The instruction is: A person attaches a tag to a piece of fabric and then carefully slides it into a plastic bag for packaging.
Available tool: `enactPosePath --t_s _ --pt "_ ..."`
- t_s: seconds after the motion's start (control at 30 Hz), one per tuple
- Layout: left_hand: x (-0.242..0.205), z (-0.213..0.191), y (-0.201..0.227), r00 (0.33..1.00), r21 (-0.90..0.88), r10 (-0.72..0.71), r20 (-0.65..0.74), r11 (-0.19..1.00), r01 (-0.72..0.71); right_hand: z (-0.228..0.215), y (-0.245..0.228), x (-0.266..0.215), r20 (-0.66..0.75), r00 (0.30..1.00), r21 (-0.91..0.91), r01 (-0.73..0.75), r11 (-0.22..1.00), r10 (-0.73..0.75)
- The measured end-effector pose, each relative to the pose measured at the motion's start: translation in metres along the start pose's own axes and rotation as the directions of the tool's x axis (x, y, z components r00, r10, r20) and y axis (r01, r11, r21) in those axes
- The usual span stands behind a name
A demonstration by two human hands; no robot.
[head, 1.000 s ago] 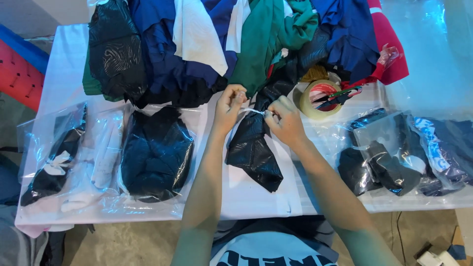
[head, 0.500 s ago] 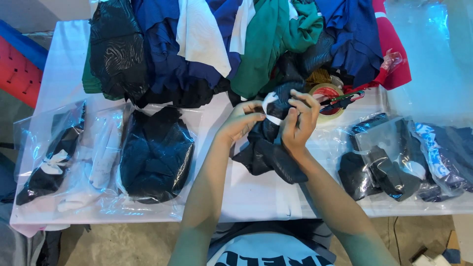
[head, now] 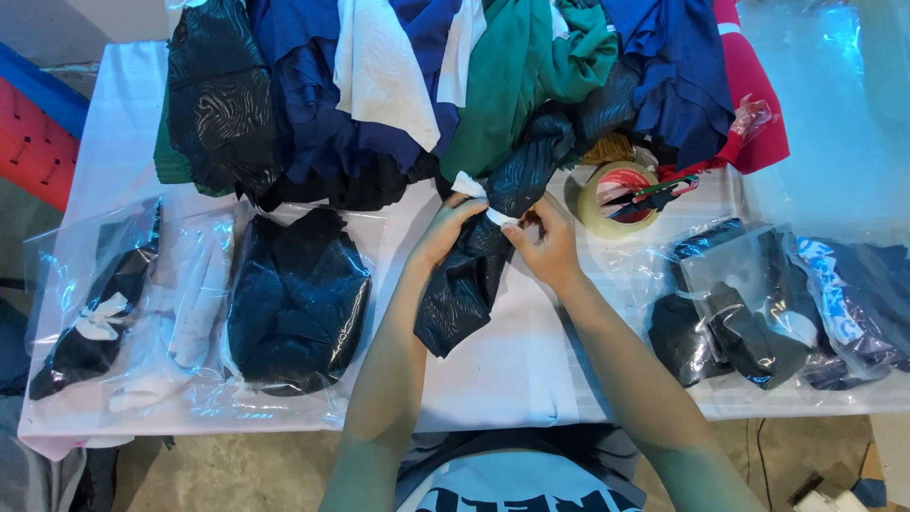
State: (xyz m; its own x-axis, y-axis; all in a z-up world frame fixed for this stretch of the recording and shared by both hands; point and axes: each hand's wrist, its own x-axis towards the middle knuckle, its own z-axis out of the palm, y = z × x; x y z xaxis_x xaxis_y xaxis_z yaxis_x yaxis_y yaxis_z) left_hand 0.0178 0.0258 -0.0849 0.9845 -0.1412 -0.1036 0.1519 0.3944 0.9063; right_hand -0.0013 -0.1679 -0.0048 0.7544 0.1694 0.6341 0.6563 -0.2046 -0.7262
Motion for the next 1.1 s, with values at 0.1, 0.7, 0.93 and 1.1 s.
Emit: enactPosePath --t_s 0.1,0.7,0.93,1.1 --pt "-0.008 0.022 0.029 0.991 0.16 0.114 0.068 0.979 -0.124 -0.003 0.015 -0.011 0.073 0.995 0.079 -0.076 0.994 0.07" --pt "0.008 0.015 0.003 0.991 0.006 0.075 0.108 0.997 -0.076 -0.011 0.008 -0.002 0.135 0.921 0.151 -0.383 0.912 0.364" --pt "0.003 0.019 0.014 0.984 -0.131 0.075 0.164 0.99 -0.054 -0.014 -0.003 0.0 0.162 0.91 0.164 -0.405 0.899 0.381" --pt "-0.005 0.026 0.021 0.98 -0.195 0.127 0.155 0.976 -0.096 -0.01 0.017 -0.007 0.195 0.931 0.146 -0.339 0.929 0.309"
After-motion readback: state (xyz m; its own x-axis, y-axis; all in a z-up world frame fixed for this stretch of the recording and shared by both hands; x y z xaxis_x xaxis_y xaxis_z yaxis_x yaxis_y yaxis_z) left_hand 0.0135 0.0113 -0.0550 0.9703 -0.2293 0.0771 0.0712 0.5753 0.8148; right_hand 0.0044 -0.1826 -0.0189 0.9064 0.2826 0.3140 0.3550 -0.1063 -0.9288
